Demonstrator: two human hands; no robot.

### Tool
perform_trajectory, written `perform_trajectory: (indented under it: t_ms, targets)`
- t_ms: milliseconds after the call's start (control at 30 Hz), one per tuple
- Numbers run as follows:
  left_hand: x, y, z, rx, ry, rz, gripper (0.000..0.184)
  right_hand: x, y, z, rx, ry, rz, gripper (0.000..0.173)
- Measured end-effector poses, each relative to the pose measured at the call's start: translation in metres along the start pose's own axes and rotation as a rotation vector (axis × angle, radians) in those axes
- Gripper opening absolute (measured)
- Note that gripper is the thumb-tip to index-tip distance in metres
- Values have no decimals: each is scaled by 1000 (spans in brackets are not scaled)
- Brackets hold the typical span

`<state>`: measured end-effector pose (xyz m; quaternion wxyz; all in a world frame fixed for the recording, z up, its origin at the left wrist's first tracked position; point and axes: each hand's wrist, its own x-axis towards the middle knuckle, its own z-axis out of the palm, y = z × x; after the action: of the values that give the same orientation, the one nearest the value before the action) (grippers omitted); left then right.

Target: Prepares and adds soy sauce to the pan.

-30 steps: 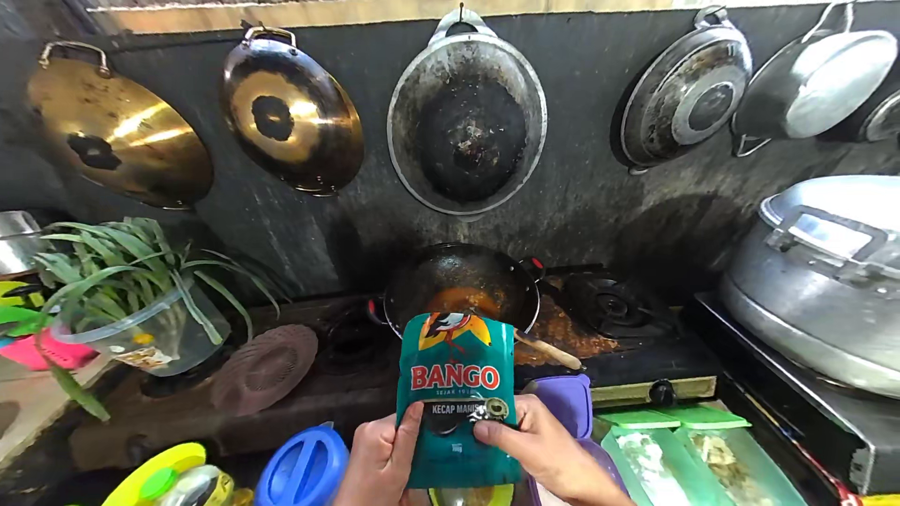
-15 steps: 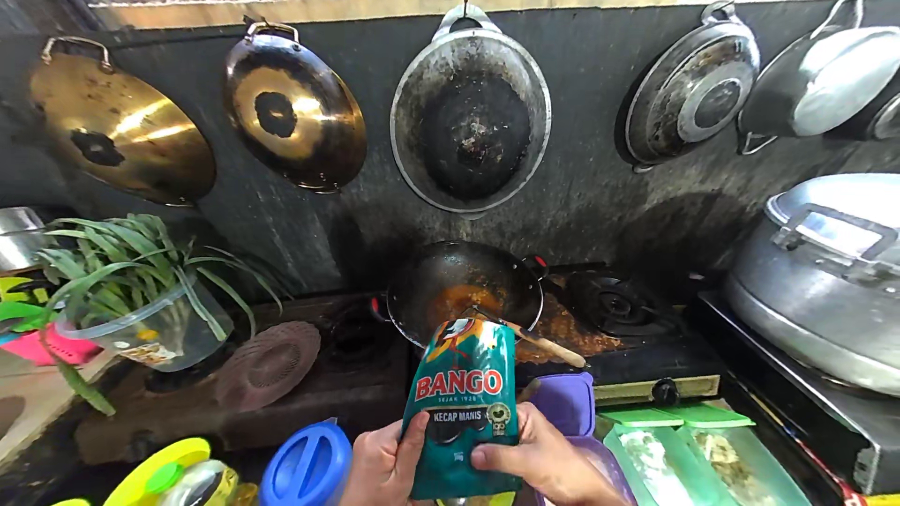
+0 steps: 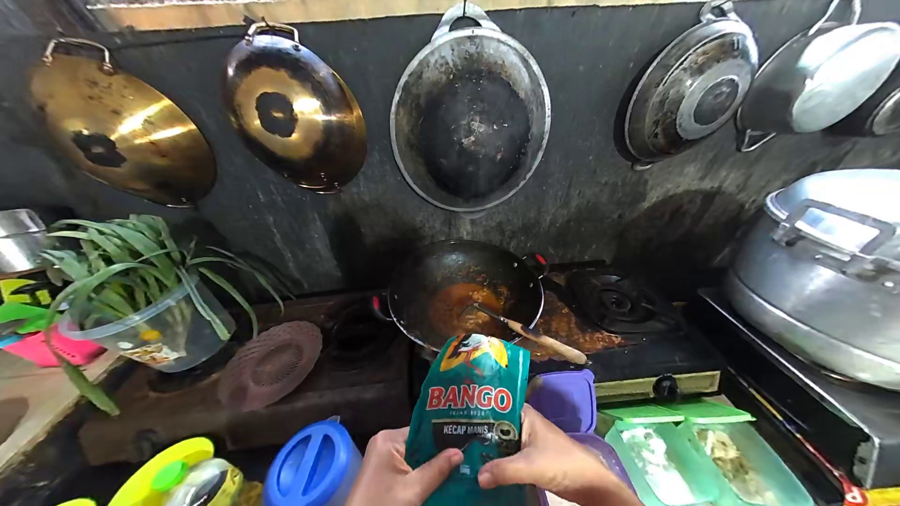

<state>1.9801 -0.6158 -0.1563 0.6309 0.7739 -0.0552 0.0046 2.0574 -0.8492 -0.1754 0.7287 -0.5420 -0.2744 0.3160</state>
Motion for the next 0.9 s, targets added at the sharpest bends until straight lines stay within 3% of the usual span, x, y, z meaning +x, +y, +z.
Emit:
perform_trajectory:
  t_ms: [200, 300, 400, 533, 633, 767, 900]
  targets:
    - [-3, 0, 1, -60, 24, 61, 19, 2, 1, 8, -160, 194, 7, 15]
    - [0, -5, -8, -27, -98, 24, 28, 4, 3, 8, -246, 300, -5, 20]
    - [-1, -11, -4, -140, -60, -50, 21, 3, 5, 5, -266, 198, -78, 18]
    - [-6, -5, 6, -256, -58, -112, 14, 2, 0, 12, -269, 186, -29, 41]
    - [-10, -5, 12, -223, -7, -87, 9, 5, 8, 16, -270, 263, -108, 30]
    - [-11, -1, 14, -125, 86, -122, 19, 7, 14, 23, -242, 375, -171, 16]
    - [-10, -5, 17, -36, 115, -151, 34, 8, 16, 23, -170, 407, -85, 22]
